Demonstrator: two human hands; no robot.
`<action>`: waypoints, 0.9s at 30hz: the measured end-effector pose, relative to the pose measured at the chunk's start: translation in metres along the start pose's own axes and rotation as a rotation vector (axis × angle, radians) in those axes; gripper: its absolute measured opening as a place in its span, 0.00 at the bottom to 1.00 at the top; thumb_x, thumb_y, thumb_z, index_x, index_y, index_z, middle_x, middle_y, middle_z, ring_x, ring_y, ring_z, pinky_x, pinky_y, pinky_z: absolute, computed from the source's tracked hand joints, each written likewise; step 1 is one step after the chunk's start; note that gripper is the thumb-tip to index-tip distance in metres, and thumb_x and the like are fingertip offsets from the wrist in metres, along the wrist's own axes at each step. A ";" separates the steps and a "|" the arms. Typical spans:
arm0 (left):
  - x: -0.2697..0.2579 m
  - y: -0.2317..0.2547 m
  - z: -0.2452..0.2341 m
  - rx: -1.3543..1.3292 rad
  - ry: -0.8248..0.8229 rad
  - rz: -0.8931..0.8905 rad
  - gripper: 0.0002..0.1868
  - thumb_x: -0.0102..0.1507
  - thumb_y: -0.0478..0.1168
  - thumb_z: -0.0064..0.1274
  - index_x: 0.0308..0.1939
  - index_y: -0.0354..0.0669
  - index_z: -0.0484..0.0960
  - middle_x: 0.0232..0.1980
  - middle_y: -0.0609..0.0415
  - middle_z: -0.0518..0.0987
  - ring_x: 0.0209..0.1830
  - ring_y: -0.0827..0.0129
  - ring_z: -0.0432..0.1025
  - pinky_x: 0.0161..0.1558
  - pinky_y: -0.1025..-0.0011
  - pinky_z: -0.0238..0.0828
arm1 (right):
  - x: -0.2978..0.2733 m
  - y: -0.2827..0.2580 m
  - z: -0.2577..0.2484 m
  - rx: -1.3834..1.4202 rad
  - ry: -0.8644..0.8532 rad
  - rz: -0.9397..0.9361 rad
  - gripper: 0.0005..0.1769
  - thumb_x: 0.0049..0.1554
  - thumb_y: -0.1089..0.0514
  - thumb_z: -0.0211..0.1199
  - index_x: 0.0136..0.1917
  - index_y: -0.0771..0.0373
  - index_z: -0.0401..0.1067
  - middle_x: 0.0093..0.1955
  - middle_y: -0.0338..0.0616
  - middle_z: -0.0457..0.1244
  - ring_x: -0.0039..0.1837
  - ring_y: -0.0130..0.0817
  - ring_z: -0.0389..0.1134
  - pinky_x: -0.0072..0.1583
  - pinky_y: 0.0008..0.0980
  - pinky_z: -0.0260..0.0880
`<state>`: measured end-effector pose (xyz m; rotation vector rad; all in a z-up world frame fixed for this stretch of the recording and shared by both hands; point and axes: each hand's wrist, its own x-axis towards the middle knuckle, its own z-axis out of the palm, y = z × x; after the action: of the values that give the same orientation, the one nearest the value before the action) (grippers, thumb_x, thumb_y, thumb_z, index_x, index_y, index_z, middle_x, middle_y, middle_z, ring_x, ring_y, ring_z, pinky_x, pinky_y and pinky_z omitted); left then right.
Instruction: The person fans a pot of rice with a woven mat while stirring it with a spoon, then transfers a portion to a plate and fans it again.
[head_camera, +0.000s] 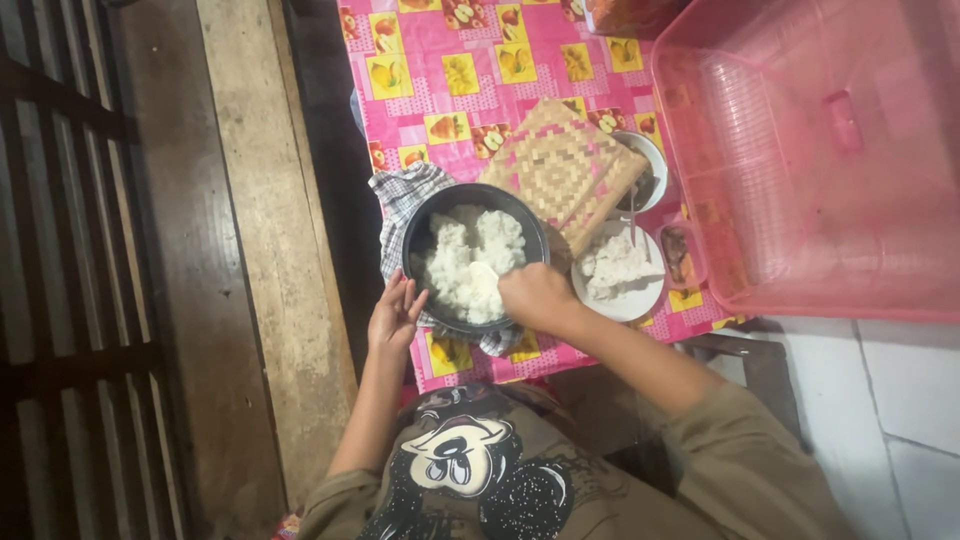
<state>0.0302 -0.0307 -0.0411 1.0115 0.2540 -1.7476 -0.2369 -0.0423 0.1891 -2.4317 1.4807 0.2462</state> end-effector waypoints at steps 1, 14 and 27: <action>0.002 0.002 -0.001 -0.028 0.000 -0.028 0.26 0.66 0.31 0.51 0.70 0.45 0.71 0.54 0.58 0.77 0.54 0.72 0.74 0.63 0.54 0.76 | 0.000 0.002 -0.006 -0.006 -0.002 0.022 0.08 0.48 0.60 0.60 0.34 0.62 0.79 0.35 0.56 0.70 0.39 0.53 0.74 0.41 0.49 0.74; -0.020 0.011 0.018 -0.038 -0.035 -0.047 0.26 0.65 0.32 0.52 0.69 0.48 0.73 0.56 0.60 0.77 0.60 0.72 0.74 0.64 0.58 0.73 | 0.081 0.067 0.050 -0.044 0.173 0.024 0.08 0.48 0.59 0.60 0.36 0.60 0.79 0.36 0.54 0.70 0.40 0.52 0.74 0.41 0.49 0.74; -0.017 0.014 0.014 0.048 -0.034 -0.078 0.27 0.65 0.30 0.51 0.69 0.48 0.72 0.52 0.60 0.75 0.54 0.70 0.77 0.61 0.57 0.76 | 0.051 -0.008 0.066 -0.107 0.234 -0.185 0.06 0.48 0.63 0.60 0.37 0.69 0.75 0.33 0.53 0.68 0.34 0.45 0.73 0.35 0.41 0.73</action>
<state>0.0367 -0.0335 -0.0153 1.0167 0.2332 -1.8474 -0.2060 -0.0603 0.1126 -2.7416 1.3486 0.0008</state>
